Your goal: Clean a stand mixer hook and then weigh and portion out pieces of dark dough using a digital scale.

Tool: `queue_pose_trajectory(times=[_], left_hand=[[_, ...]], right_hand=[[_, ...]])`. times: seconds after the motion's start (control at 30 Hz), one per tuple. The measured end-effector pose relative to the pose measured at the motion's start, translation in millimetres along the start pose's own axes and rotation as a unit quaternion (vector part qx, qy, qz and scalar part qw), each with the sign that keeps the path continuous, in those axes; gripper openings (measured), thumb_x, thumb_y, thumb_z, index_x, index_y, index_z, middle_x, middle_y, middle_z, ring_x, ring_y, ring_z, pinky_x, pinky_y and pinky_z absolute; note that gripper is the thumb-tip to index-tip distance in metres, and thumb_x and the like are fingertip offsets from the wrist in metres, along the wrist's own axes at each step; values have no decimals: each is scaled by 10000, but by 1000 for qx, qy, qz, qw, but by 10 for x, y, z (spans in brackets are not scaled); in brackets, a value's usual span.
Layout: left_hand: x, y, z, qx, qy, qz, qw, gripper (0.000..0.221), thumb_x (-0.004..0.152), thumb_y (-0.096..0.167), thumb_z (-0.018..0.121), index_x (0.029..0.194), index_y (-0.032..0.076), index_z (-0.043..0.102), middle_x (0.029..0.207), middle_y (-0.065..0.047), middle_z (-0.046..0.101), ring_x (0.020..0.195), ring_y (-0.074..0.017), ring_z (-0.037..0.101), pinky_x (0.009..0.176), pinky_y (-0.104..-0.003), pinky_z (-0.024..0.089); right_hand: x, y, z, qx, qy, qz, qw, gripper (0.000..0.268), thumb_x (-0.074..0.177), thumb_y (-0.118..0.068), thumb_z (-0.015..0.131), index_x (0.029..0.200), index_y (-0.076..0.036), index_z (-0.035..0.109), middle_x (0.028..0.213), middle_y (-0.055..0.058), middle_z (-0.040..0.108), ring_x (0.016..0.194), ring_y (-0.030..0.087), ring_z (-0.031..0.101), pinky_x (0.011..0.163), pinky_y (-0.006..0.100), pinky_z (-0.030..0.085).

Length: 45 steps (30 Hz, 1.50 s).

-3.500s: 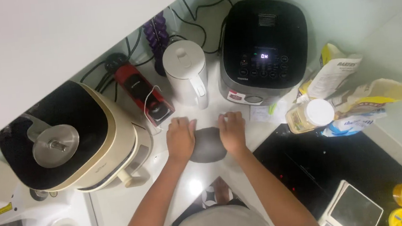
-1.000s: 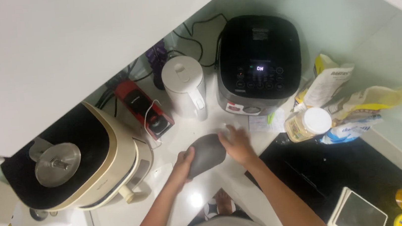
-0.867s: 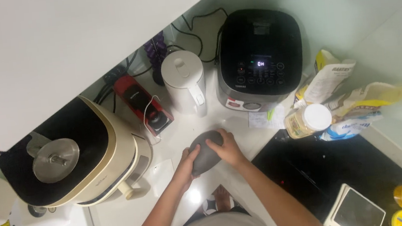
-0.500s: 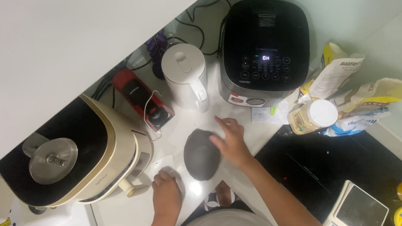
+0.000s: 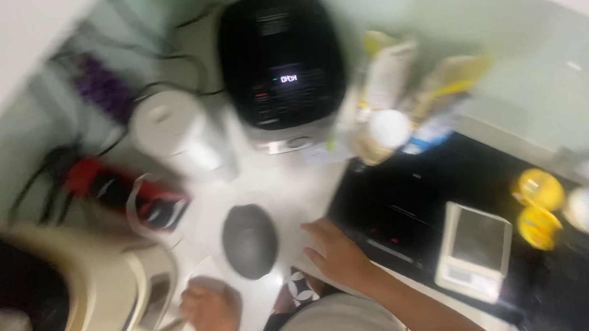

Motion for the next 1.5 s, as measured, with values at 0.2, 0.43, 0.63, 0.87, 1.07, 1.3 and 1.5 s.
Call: queue_pose_trajectory(times=[0.2, 0.43, 0.63, 0.87, 1.07, 1.3, 1.5], left_hand=[[197, 171, 41, 58, -47, -19, 997, 1244, 698, 553, 817, 1512, -185, 234, 1290, -332, 459, 1175, -467, 487, 950, -592, 449], [534, 116, 282, -17, -156, -106, 982, 1182, 585, 336, 993, 1438, -124, 316, 1317, -332, 503, 1147, -472, 626, 1003, -512, 538], [741, 28, 491, 81, -159, -88, 980, 1162, 568, 383, 1029, 1341, -152, 346, 1261, -320, 531, 1149, -449, 632, 975, -490, 555], [761, -216, 460, -79, -132, -60, 986, 1082, 562, 295, 982, 1319, -174, 368, 1154, -347, 618, 1062, -444, 699, 991, -483, 575], [589, 171, -483, 59, -144, 17, 988, 543, 764, 381, 841, 1117, -10, 708, 1044, -268, 730, 1044, -443, 697, 951, -516, 558], [513, 746, -1350, -83, -49, 48, 994, 362, 847, 312, 733, 1018, -7, 713, 873, -253, 713, 847, -460, 687, 762, -527, 537], [854, 1381, -1281, -250, -66, 70, 963, 379, 808, 294, 731, 1020, -19, 701, 833, -255, 722, 817, -438, 714, 738, -483, 547]], right_hand=[[-1420, 1070, -1128, -69, 251, 201, 944, 314, 848, 17, 661, 1147, -32, 577, 1134, 187, 551, 953, 349, 627, 794, 403, 549], [-2943, 2236, -1494, -182, 368, 382, 828, 504, 840, -52, 737, 1284, 57, 524, 1202, 274, 517, 1014, 437, 589, 865, 468, 519], [-3289, 2679, -1597, -166, 348, 477, 790, 531, 781, -174, 831, 1234, 3, 618, 1120, 178, 644, 1036, 342, 665, 905, 419, 548], [-2248, 1963, -1922, -5, 364, 283, 887, 767, 772, -244, 875, 1403, 26, 532, 1238, 211, 636, 1066, 266, 673, 866, 363, 564], [-1659, 1982, -1449, 36, 245, 417, 875, 824, 732, -230, 851, 1466, -87, 504, 1128, 184, 730, 899, 338, 707, 826, 392, 571], [-1107, 1511, -1549, -203, 275, 285, 895, 846, 722, -172, 874, 1427, 4, 441, 1130, 285, 590, 961, 455, 612, 798, 494, 507], [518, 492, 203, 207, 34, 73, 975, 488, 890, -165, 720, 1341, -80, 554, 1217, 139, 626, 1055, 247, 665, 875, 351, 555]])
Point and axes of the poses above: each hand's wrist, its own x-axis towards the middle knuckle, its own z-axis out of the palm, y = z × x, the point moved 8 cm from there along x, towards the middle knuckle
